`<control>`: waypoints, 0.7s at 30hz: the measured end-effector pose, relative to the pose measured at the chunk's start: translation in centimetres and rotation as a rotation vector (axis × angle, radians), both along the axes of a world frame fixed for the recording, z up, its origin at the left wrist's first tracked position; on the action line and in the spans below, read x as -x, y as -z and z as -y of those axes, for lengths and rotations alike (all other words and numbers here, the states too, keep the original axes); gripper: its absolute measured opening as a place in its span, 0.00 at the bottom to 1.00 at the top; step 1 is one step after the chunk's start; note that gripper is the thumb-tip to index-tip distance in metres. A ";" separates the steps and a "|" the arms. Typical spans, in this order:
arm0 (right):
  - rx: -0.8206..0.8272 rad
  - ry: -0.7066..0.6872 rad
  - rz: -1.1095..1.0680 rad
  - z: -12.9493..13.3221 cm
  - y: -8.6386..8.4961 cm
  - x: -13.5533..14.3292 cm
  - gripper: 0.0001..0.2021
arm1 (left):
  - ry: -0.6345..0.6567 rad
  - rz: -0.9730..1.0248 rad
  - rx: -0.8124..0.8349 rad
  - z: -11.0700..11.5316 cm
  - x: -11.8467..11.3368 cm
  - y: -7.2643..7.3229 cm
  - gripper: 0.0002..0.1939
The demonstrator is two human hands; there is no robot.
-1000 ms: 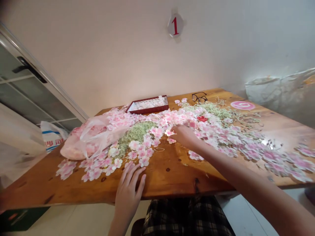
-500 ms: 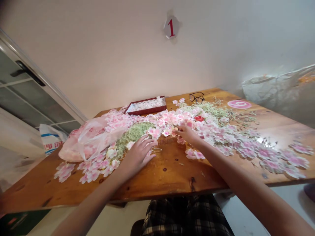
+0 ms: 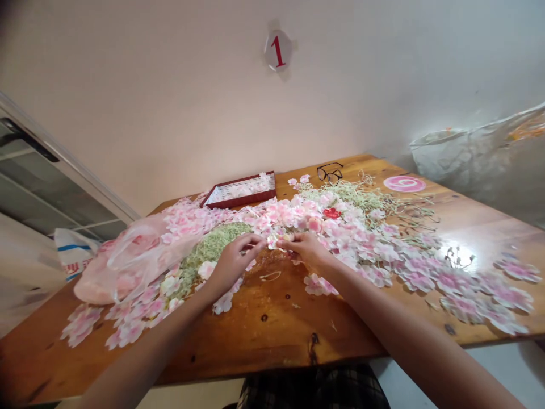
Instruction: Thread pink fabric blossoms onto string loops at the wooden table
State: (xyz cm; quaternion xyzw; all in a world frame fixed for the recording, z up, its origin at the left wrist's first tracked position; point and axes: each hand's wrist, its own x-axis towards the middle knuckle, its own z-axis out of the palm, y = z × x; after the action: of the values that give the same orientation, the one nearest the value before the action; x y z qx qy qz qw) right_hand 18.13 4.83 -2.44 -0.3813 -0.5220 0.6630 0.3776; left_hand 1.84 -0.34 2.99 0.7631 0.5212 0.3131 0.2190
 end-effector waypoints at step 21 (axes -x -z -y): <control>-0.057 -0.033 0.158 0.3 -1.0 -0.6 0.11 | -0.252 0.955 0.528 -2.2 1.0 4.2 0.13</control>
State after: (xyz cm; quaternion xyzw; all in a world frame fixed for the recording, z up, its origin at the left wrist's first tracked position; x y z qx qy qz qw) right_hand 18.74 4.49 -1.46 -0.4128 -0.5750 0.6218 0.3352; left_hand 0.88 1.89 -1.16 0.3876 0.5118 0.5066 0.5755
